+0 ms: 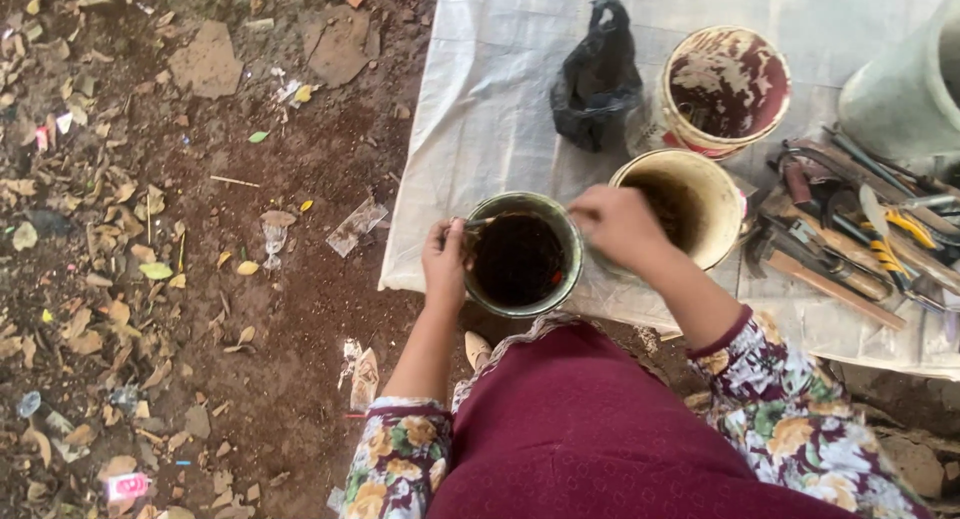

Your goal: Cleaning or sorting small metal or mechanical parts in a container filled with liquid.

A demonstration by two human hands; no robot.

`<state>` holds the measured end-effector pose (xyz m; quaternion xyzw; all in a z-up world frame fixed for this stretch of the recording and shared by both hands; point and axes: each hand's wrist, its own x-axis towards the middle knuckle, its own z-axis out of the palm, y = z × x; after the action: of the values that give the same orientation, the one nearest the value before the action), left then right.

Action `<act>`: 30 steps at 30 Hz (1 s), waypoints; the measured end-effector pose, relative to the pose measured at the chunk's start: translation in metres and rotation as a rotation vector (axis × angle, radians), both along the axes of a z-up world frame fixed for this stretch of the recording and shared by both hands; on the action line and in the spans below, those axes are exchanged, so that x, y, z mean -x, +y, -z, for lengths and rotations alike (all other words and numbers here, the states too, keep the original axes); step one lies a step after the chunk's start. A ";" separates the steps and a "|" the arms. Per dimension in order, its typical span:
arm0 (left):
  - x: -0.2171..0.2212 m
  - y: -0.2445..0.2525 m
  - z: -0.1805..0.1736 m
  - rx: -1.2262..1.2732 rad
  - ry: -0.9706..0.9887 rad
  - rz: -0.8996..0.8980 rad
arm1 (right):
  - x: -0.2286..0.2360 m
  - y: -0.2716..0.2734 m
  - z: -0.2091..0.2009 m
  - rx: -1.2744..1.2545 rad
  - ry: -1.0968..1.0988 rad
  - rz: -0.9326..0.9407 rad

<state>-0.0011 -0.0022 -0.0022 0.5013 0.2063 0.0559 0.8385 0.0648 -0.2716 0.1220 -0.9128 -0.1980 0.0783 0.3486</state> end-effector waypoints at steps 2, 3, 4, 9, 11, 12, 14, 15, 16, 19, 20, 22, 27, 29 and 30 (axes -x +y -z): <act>0.001 -0.001 -0.003 -0.018 0.028 -0.008 | 0.004 0.036 0.019 0.040 0.068 -0.175; -0.002 -0.002 -0.005 -0.036 0.049 -0.011 | 0.004 0.053 0.028 0.081 0.130 -0.344; -0.002 -0.001 -0.005 -0.036 0.046 -0.015 | 0.003 0.071 0.044 0.082 0.127 -0.347; -0.001 -0.002 -0.001 0.003 0.014 0.010 | 0.003 0.122 0.216 0.573 0.253 -0.544; -0.001 -0.002 -0.011 0.009 0.014 0.022 | 0.001 0.123 0.215 0.568 0.248 -0.540; 0.000 -0.002 -0.015 0.018 0.018 0.034 | 0.009 0.133 0.217 0.564 0.249 -0.536; 0.002 -0.001 -0.005 0.026 0.008 0.031 | 0.013 0.139 0.217 0.559 0.258 -0.534; 0.000 -0.002 0.000 0.035 -0.009 0.028 | 0.012 0.141 0.216 0.559 0.257 -0.534; -0.002 -0.001 -0.002 0.036 -0.012 0.024 | 0.011 0.142 0.212 0.559 0.256 -0.534; -0.002 -0.002 -0.004 0.044 0.023 0.031 | 0.014 0.140 0.201 0.557 0.265 -0.526; -0.002 -0.002 -0.002 0.045 0.019 0.033 | 0.015 0.139 0.198 0.555 0.268 -0.522; -0.001 -0.002 -0.001 0.045 0.013 0.036 | 0.017 0.136 0.190 0.550 0.272 -0.513; -0.001 -0.001 -0.001 0.055 0.030 0.042 | 0.017 0.129 0.164 0.538 0.274 -0.496; -0.001 -0.001 -0.006 0.058 0.032 0.048 | 0.021 0.121 0.152 0.533 0.280 -0.491; -0.001 -0.001 -0.008 0.060 0.032 0.055 | 0.022 0.118 0.146 0.530 0.282 -0.489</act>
<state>-0.0005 -0.0029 0.0059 0.4822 0.2076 0.0188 0.8509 0.0432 -0.1539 -0.0243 -0.8774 -0.3327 0.3323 0.0955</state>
